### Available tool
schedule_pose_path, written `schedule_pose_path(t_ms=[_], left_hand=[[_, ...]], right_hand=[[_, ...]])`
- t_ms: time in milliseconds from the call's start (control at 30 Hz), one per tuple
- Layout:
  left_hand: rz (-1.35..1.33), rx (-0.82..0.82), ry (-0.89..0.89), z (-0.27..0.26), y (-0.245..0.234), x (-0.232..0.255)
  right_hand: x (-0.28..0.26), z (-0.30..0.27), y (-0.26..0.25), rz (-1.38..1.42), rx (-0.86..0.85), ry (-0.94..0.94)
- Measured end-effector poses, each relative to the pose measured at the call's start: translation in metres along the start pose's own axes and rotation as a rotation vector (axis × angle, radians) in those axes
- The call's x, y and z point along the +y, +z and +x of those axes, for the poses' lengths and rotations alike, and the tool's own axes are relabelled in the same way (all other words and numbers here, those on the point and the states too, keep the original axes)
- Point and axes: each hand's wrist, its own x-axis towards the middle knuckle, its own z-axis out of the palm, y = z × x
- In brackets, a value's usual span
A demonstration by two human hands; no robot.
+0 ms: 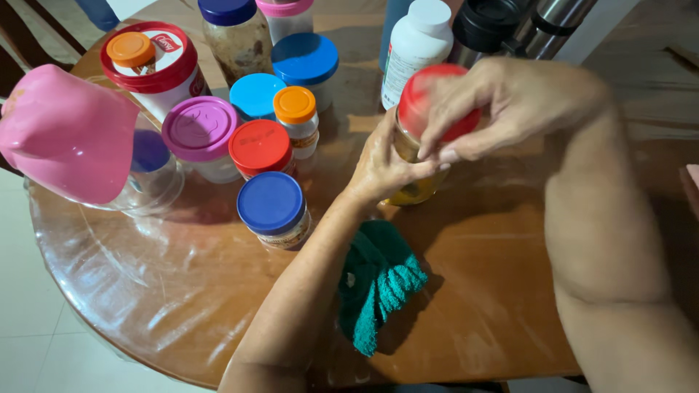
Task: The person wipes the exterior of several plastic and glass containers with a green cloth, opens and closes lids, and rearranges items on a wooden table. The person handles a white bottle with a green lid, a glass jar with a red lid, a glass jar with a blue lid, and a clear jar with a pink owl-shaped lid, cleaning each before placing them back on the table.
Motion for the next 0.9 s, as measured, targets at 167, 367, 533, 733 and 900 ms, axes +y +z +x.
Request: schedule_pose_path(t_ms=[167,367,533,733,900], left_hand=[[0.094,0.049,0.022,-0.001,0.004,-0.004],[0.177,0.053,0.132,-0.001,0.004,-0.008],[0.070,0.043,0.070,-0.004,0.004,-0.007],[0.114,0.036,0.056,-0.004,0.003,-0.004],[0.341,0.078,0.113,-0.008,0.005,0.007]], right_hand=[[-0.017,-0.003,0.021,-0.249,0.525,0.047],[0.004,0.022,0.040,-0.650,0.496,0.334],[0.006,0.010,0.034,-0.463,0.579,0.158],[-0.017,-0.012,0.020,0.028,0.802,-0.022],[-0.045,-0.037,0.053,0.275,0.707,-0.138]])
